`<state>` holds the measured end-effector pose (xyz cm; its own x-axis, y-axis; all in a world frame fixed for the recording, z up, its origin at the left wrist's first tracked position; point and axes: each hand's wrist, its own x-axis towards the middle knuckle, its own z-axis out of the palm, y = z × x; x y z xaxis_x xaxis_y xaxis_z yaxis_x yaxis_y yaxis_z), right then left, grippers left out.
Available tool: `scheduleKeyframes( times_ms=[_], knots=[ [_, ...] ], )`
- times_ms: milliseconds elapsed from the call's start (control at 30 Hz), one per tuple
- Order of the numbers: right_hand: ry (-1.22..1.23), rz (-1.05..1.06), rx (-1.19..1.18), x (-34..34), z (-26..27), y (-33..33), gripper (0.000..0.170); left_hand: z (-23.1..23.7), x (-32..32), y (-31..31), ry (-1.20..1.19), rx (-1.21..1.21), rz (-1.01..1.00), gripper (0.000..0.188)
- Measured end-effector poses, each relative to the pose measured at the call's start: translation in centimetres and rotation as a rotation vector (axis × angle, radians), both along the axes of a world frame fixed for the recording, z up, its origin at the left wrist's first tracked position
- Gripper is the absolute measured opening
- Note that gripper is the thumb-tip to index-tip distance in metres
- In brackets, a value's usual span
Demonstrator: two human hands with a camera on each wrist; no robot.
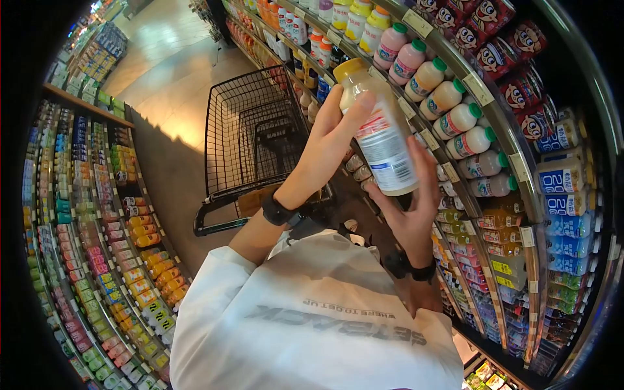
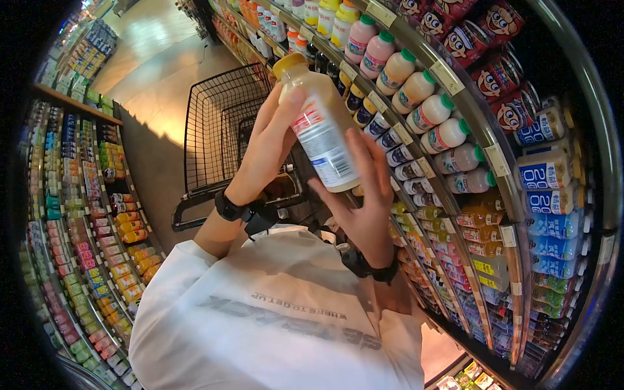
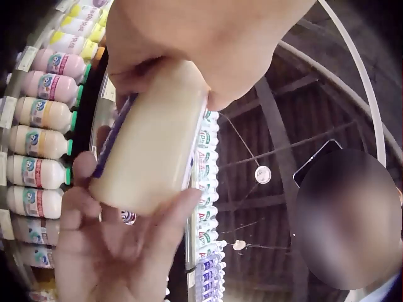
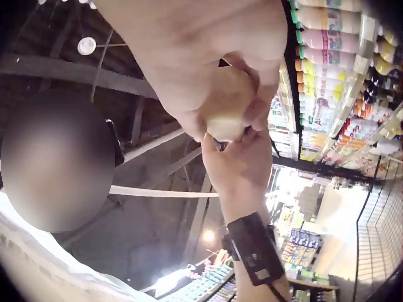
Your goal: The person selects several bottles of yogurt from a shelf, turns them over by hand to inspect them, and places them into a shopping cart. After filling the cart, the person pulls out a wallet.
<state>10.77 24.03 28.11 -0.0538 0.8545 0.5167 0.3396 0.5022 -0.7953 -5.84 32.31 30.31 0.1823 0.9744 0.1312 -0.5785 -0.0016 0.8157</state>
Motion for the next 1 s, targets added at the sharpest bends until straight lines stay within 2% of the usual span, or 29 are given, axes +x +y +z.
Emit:
scheduleKeyframes(
  times_ms=[67, 100, 200, 267, 300, 433, 533, 1000],
  knots=[
    [-0.332, -0.112, 0.196, -0.1, 0.7, 0.4, 0.083, 0.2, 0.1, -0.1, 0.009, 0.000, 0.021, 0.037],
    [-0.322, -0.141, 0.203, -0.3, 0.5, 0.4, 0.078, 0.1, -0.1, -0.1, 0.035, 0.015, 0.018, 0.038],
    [-0.272, -0.132, 0.232, -0.7, 0.0, 0.1, 0.077, 0.3, -0.6, -0.3, 0.017, 0.035, -0.027, 0.038],
    [-0.209, -0.114, 0.225, -0.7, -0.4, 0.1, 0.080, 0.7, -0.5, -1.0, -0.020, 0.052, -0.036, 0.040],
    [-0.184, -0.111, 0.197, -0.7, -0.5, -0.1, 0.082, 0.8, -0.1, -1.2, 0.052, 0.096, 0.025, 0.041],
    [-0.097, -0.098, 0.118, -0.3, -1.4, -0.4, 0.089, 0.2, -0.7, -1.2, 0.046, 0.015, -0.058, 0.050],
    [-0.109, -0.097, 0.133, -0.2, -1.3, -0.6, 0.092, 1.2, -0.5, -2.2, 0.133, 0.039, -0.010, 0.054],
    [-0.140, -0.101, 0.165, -0.2, -1.5, -1.2, 0.099, 1.9, -1.4, -3.5, 0.197, 0.164, -0.033, 0.065]
  ],
)
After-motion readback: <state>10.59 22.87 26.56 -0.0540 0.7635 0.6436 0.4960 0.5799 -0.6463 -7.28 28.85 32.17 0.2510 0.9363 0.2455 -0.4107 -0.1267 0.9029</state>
